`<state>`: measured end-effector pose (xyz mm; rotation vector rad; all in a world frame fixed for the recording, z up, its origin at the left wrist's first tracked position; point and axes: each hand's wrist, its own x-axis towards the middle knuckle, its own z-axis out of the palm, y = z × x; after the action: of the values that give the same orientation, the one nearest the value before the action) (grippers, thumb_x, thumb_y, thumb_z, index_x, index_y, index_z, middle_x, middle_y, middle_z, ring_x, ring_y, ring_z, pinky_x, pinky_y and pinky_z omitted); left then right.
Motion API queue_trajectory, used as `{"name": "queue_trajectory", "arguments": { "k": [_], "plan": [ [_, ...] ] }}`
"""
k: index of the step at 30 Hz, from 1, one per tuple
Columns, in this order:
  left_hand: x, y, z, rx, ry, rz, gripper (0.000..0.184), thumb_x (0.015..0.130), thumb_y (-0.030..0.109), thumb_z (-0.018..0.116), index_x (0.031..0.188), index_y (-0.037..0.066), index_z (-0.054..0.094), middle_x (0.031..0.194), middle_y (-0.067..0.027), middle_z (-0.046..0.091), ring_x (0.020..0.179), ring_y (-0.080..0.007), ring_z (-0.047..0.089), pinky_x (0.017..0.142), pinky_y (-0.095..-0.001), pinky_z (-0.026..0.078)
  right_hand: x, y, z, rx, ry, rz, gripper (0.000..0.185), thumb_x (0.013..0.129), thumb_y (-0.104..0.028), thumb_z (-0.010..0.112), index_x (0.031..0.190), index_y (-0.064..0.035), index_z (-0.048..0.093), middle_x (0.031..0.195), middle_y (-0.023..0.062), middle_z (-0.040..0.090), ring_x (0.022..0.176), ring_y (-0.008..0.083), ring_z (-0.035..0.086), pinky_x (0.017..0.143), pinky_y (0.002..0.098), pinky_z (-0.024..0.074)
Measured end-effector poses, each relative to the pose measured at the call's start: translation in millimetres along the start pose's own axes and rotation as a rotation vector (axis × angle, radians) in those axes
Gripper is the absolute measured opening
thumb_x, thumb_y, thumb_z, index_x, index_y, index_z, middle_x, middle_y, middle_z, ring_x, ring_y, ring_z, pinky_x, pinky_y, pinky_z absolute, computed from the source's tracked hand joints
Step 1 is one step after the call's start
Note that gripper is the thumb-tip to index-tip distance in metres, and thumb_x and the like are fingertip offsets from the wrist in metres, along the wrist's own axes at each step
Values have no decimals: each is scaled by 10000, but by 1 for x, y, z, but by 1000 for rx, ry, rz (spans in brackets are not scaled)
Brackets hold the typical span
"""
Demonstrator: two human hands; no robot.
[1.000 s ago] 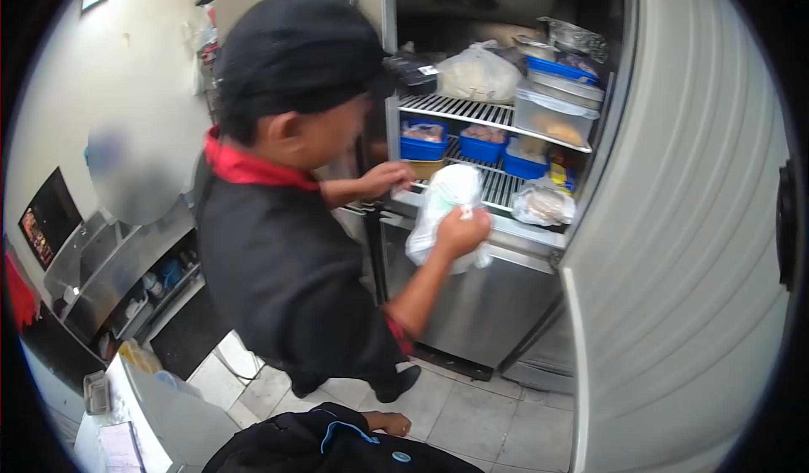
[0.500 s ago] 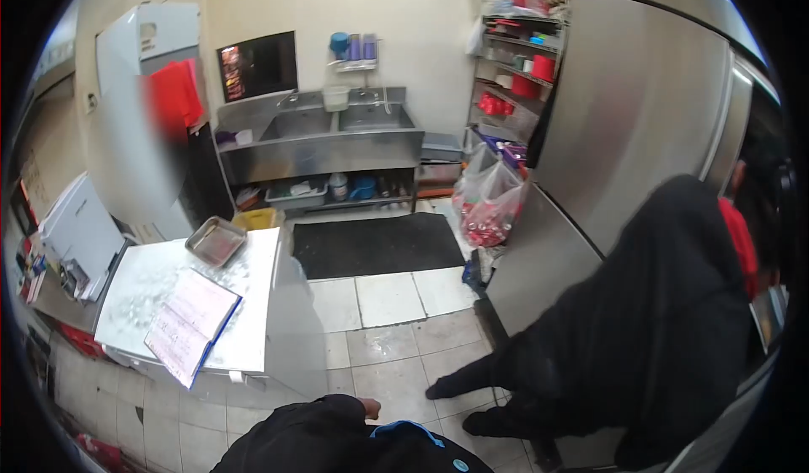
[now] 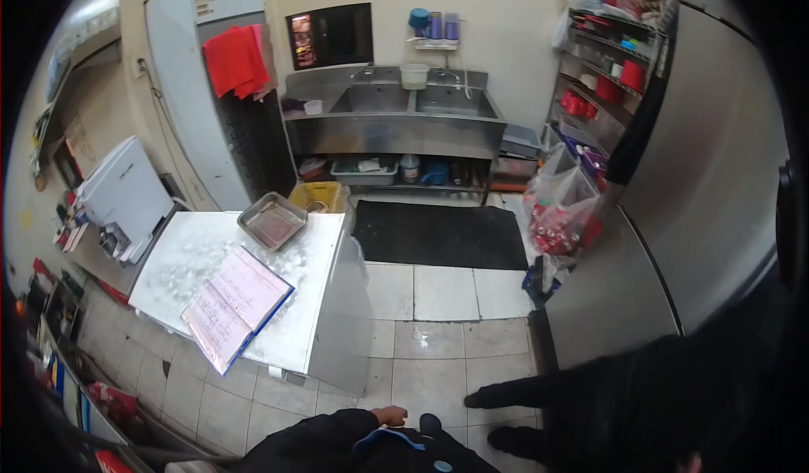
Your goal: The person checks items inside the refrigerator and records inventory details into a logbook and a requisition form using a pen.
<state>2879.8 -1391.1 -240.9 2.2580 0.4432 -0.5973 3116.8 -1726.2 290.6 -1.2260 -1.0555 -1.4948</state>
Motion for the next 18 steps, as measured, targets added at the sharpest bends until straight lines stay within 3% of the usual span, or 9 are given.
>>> {"name": "queue_trajectory", "arguments": {
  "k": [2,5,6,7,8,10,15,16,18],
  "plan": [
    [-18,21,-7,-115,154,13,481,748,226,576,1195,63,508,840,-234,635,844,-387,610,731,-471,471,-41,2,69,321,-254,645,466,958,-346,358,1092,81,489,998,310,596,858,375,632,657,371,559],
    [-62,46,-45,-201,200,-103,634,747,163,592,1331,118,350,807,-201,649,755,-359,634,700,-439,497,-88,-5,154,598,-742,980,371,879,-163,548,1161,70,487,1062,236,620,917,291,634,819,355,493],
    [-88,57,-65,-404,183,-269,674,738,168,609,1351,128,330,792,-186,651,691,-327,637,669,-415,506,-98,-19,191,534,-745,826,337,881,-309,532,922,19,593,791,160,656,693,229,621,632,325,489],
    [-112,60,-75,-610,165,-432,715,730,172,625,1371,138,311,777,-171,653,626,-295,640,639,-391,515,-111,-25,212,643,-891,739,241,823,-51,573,1047,36,553,879,159,660,816,231,645,725,314,504],
    [-132,54,-75,-630,189,-471,715,730,172,625,1371,138,311,777,-171,653,626,-295,640,639,-391,515,-118,-34,235,726,-1008,682,280,811,-72,600,1068,28,551,895,162,661,824,240,646,725,318,503],
    [-172,49,-57,-762,318,-691,824,672,280,711,1375,144,305,919,-232,640,917,-367,610,809,-437,474,-126,-57,278,862,-1155,599,321,799,-94,628,1089,20,550,911,165,663,831,249,647,726,322,502],
    [-257,27,75,-786,587,-1061,785,659,289,721,1339,93,380,1077,-232,601,982,-380,582,839,-437,464,-136,-147,353,1126,-1541,225,404,797,-255,672,1103,-18,555,804,148,639,746,286,627,656,350,481],
    [-267,23,110,-785,626,-1110,664,685,273,688,1273,72,454,1059,-233,606,976,-384,583,829,-441,465,-130,-172,363,1163,-1487,93,392,833,-308,620,1085,-14,563,699,109,580,623,270,561,584,358,442],
    [-281,20,147,-799,688,-1175,552,711,258,656,1207,52,529,1042,-234,611,970,-389,584,819,-444,466,-129,-229,376,1272,-1313,-49,386,816,-275,641,1075,0,564,677,100,560,619,262,539,583,358,433]
  ]
}}
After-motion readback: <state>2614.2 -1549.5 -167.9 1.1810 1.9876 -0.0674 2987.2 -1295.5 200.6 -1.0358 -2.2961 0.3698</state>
